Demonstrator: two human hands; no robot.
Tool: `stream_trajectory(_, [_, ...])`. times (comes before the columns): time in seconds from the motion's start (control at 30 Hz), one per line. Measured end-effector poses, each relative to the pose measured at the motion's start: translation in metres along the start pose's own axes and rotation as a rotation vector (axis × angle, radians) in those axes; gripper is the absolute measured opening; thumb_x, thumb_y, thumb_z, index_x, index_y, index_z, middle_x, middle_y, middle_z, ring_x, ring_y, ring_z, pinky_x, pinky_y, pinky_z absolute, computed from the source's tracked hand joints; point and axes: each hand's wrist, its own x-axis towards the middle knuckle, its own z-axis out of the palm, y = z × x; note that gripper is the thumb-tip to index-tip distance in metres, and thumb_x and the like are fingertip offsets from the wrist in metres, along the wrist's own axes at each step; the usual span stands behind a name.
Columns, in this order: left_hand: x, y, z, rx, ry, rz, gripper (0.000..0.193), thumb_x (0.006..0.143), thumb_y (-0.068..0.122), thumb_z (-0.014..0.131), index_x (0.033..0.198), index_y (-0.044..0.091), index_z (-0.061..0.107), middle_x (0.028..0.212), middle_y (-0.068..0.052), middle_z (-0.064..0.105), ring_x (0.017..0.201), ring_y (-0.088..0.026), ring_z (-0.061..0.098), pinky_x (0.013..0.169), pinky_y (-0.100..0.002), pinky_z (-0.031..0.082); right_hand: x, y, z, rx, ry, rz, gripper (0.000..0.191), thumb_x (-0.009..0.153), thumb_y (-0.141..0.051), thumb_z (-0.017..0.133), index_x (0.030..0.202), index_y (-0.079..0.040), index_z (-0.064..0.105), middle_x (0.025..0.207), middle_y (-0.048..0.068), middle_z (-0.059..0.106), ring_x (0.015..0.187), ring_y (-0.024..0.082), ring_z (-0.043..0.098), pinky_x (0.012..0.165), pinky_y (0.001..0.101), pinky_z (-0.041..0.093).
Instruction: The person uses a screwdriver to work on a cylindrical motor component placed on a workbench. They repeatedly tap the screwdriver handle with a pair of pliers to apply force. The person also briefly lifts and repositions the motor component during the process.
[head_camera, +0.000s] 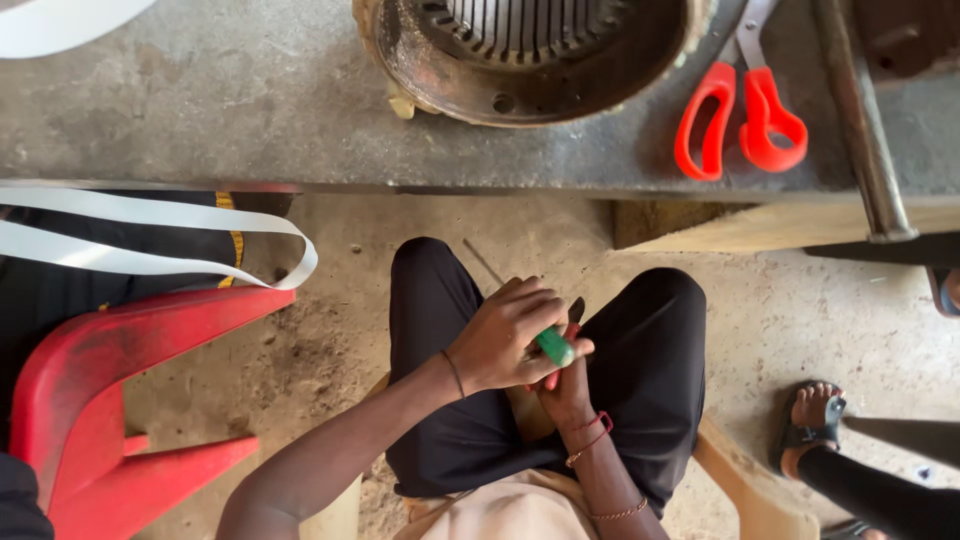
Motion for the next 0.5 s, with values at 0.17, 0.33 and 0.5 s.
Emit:
stream_trajectory(0.17, [-0.002,0.016,-0.007,0.036,-0.053,-0.010,0.030,0.099,0.029,0.072,0.080,0.008,0.063,0.078,-0.004,0.067,0.077,-0.022,0.063,0.077,-0.037,0.054,-0.005,0.001,0.007,0.128,-0.237,-0.045,0.049,0.111,-0.056,0.054,0.093,-0.012,0.063,0.067,0.000,0.062,0.047,0.011,0.056,0.043,0.0305,0.048])
stream_trajectory(0.33, [-0.004,0.022,-0.011,0.045,-0.048,0.062,0.022,0.096,0.023,0.071,0.083,0.006,0.067,0.079,-0.005,0.068,0.078,-0.022,0.065,0.076,-0.037,0.054,-0.009,0.003,0.013,0.142,-0.084,-0.140,0.053,0.089,-0.058,0.061,0.115,-0.011,0.059,0.101,0.001,0.068,0.087,0.014,0.069,0.075,0.0332,0.059])
stream_trajectory(0.5, [-0.001,0.018,-0.011,-0.011,-0.148,-0.013,0.027,0.095,0.024,0.071,0.075,0.007,0.063,0.071,-0.007,0.065,0.072,-0.024,0.063,0.078,-0.040,0.054,-0.011,-0.001,0.012,0.178,-0.313,-0.049,0.062,0.090,-0.062,0.051,0.115,-0.006,0.058,0.104,0.007,0.067,0.098,0.022,0.068,0.085,0.0391,0.059])
